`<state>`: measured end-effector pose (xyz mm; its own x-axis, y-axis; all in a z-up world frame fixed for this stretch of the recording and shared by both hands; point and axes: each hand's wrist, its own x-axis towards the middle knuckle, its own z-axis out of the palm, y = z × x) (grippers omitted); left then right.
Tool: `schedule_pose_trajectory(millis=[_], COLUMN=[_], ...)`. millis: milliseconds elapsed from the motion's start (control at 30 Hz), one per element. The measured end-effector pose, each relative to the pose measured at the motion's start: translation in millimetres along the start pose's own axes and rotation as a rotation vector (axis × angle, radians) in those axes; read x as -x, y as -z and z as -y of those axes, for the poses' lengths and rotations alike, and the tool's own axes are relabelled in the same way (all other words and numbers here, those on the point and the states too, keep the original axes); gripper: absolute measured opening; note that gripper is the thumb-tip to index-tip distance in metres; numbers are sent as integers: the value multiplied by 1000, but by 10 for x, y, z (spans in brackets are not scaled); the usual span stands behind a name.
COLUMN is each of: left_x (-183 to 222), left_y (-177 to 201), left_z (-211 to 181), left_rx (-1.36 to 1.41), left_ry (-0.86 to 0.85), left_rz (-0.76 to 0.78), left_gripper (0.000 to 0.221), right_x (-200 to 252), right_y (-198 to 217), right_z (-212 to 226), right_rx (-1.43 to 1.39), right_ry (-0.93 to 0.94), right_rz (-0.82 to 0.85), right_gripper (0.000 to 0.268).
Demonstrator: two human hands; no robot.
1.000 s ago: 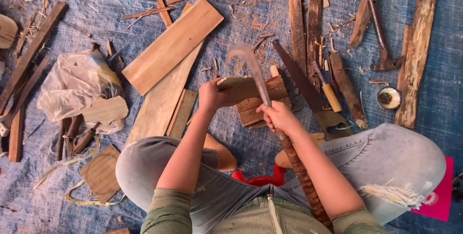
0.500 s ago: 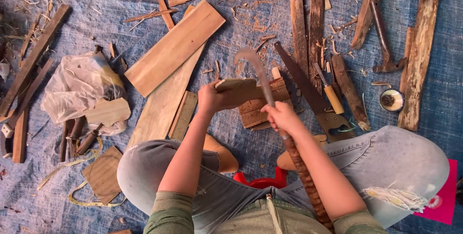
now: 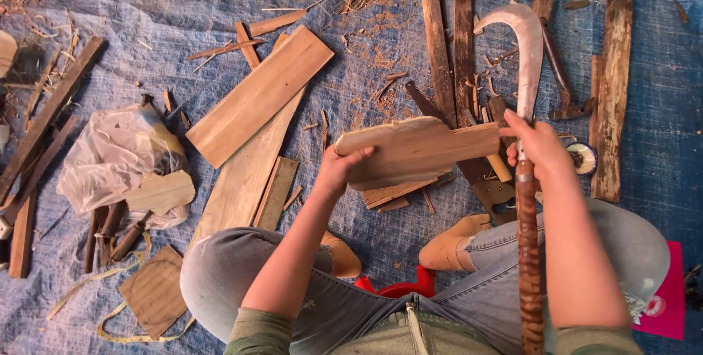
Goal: Shaping a wooden component using a curved hand tool while sitting on the floor.
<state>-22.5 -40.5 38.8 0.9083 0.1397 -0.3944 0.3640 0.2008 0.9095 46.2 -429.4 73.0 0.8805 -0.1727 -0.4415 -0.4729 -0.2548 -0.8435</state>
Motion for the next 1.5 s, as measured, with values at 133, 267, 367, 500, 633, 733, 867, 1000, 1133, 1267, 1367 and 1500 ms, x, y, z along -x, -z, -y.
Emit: schedule_pose_trajectory(millis=[133,267,367,500,633,733,867,1000,1133,1267,1367,1500], left_x=[358,664,664,907,1113,1053,841,356,1,-239,-156,-130], left_y=[-217,-352,-407,-680,-869,-848,-817,-759,-616,-384,-218,67], left_z=[-147,-269,-68,-59,-60,105,-67,-290,-41,436,282,230], left_rx=[31,-85,-217,-656,-819,-972,-1089,-923,-651,-646,-377,-194], left_ry=[-63,-341,-669,-1333,-1502,-1479,-1135,-816,-394,-203,-219,-205], left_rz=[55,160,254,350,275,413,555,249,386,221,203,187], left_gripper=[42,14,14,43,36,40,126,132,129,51,33,27], right_x=[-271,-525,-526,2,-339,-272,79,299,517,576,504,382], right_y=[4,36,46,35,235,133,-174,-749,-1102,-966,-795,-829], right_z=[-46,-123,-96,441,-83,21,316,307,374,555,425,-47], right_rx=[-76,-203,-295,-401,-452,-366,-333,-195,-196,-110,-135,-174], right_ry=[2,-62,-85,70,109,106,113,153,118,108,82,23], right_rz=[2,145,279,424,232,282,262,345,403,405,363,286], right_gripper=[56,72,86,96,20,23,34,49,52,45,38,30])
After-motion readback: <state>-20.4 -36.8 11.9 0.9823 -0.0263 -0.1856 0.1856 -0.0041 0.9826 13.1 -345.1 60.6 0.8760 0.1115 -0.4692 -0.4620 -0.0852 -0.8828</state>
